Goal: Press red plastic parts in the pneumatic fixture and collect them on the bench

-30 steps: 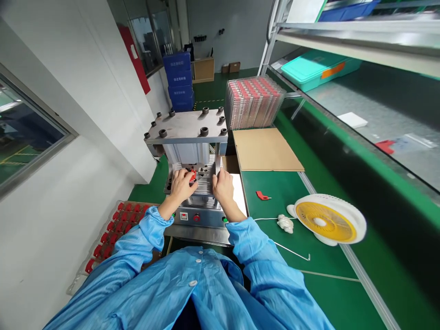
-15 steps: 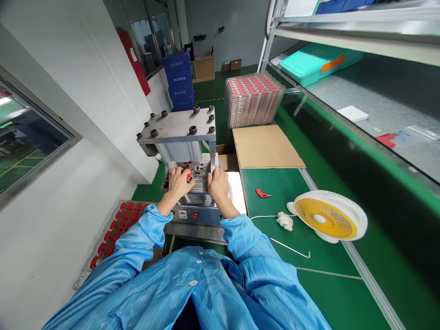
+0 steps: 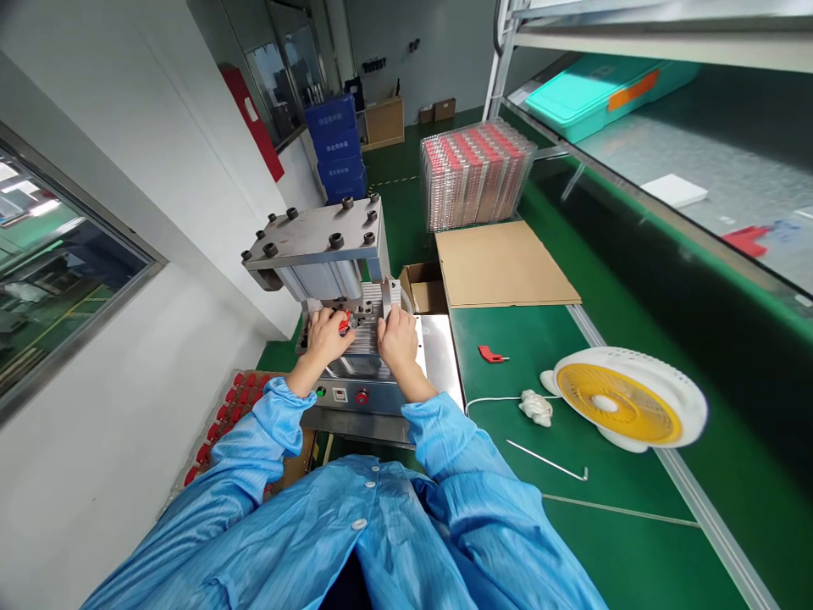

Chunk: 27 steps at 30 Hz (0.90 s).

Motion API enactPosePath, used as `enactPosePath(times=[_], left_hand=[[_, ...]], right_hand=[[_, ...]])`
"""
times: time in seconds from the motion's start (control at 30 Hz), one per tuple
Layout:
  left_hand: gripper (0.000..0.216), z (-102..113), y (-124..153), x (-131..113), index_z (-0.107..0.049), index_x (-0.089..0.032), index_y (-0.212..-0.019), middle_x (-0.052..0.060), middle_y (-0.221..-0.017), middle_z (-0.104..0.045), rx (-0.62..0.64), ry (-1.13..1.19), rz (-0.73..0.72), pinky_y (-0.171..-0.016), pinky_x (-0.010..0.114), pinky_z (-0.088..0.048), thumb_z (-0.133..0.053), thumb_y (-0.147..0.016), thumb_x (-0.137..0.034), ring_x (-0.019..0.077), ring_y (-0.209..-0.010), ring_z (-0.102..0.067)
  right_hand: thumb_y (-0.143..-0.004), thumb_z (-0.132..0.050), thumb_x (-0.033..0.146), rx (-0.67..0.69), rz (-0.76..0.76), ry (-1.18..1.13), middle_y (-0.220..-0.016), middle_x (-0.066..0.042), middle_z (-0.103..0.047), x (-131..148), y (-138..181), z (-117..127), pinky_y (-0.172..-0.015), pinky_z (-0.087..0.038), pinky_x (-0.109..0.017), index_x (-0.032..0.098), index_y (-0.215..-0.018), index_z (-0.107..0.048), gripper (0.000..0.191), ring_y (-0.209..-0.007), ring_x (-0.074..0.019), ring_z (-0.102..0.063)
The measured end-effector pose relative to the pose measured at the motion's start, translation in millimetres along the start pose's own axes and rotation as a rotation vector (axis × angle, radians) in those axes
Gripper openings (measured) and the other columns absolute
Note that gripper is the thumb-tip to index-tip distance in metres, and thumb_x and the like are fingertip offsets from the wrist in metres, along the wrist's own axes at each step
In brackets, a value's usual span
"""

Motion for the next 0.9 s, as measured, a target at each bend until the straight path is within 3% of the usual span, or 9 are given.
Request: enactPosePath(times=[0.4,0.6,0.7,0.8,0.9], left_hand=[[0.027,0,-9,9,-0.069,-0.024,-0.103,0.010,-0.111,-0.061,0.100,-0.006,0.013,-0.093,0.040,-0.045,-0.078,-0.083,-0.040,0.0315,-0.110,-0.054],[0.015,-2,-3,5,-0.064,-0.021,-0.085,0.007,-0.099,-0.063,0.145,0.054,-0.050,-0.093,0.038,-0.047,-0.073,-0.089,-0.033,0.0257,-0.101,-0.058],[0.012,3,14,2,-0.064,-0.021,-0.085,0.007,-0.100,-0.064,0.073,0.097,-0.045,-0.095,0.039,-0.048,-0.069,-0.092,-0.028,0.0251,-0.102,-0.059],[0.002,9,45,7,-0.066,-0.021,-0.089,0.006,-0.098,-0.067,0.019,0.214,0.054,-0.096,0.038,-0.050,-0.066,-0.091,-0.020,0.0230,-0.100,-0.062],[0.026,10,92,19,-0.069,-0.021,-0.113,0.006,-0.108,-0.071,-0.008,0.363,0.171,-0.098,0.036,-0.052,-0.065,-0.087,-0.016,0.0217,-0.105,-0.064]], right_hand=[[-0.104,-0.034,0.035,0.014,-0.003,-0.042,-0.124,-0.027,-0.059,5,1,0,-0.095,-0.046,-0.053,0.002,-0.143,-0.050,0.053,-0.113,-0.0374,-0.050],[-0.103,-0.034,0.035,0.045,-0.012,-0.080,-0.124,-0.029,-0.058,8,2,4,-0.095,-0.047,-0.055,0.001,-0.143,-0.050,0.054,-0.114,-0.0391,-0.050],[-0.102,-0.036,0.035,0.069,-0.017,-0.098,-0.123,-0.029,-0.058,7,0,7,-0.094,-0.047,-0.056,0.002,-0.141,-0.051,0.054,-0.113,-0.0399,-0.050],[-0.100,-0.037,0.037,0.135,-0.039,-0.094,-0.115,-0.030,-0.060,4,-1,7,-0.090,-0.046,-0.056,0.001,-0.135,-0.055,0.053,-0.109,-0.0403,-0.052],[-0.099,-0.038,0.041,0.186,-0.065,-0.082,-0.107,-0.031,-0.061,-5,-1,4,-0.084,-0.042,-0.056,0.002,-0.126,-0.060,0.053,-0.106,-0.0416,-0.053]])
Point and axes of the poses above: each hand's wrist, its own y-axis away from the middle knuckle, its own z-axis out of the back of the hand, x = y × z, the point moved 9 cm from there along -y, towards the middle knuckle
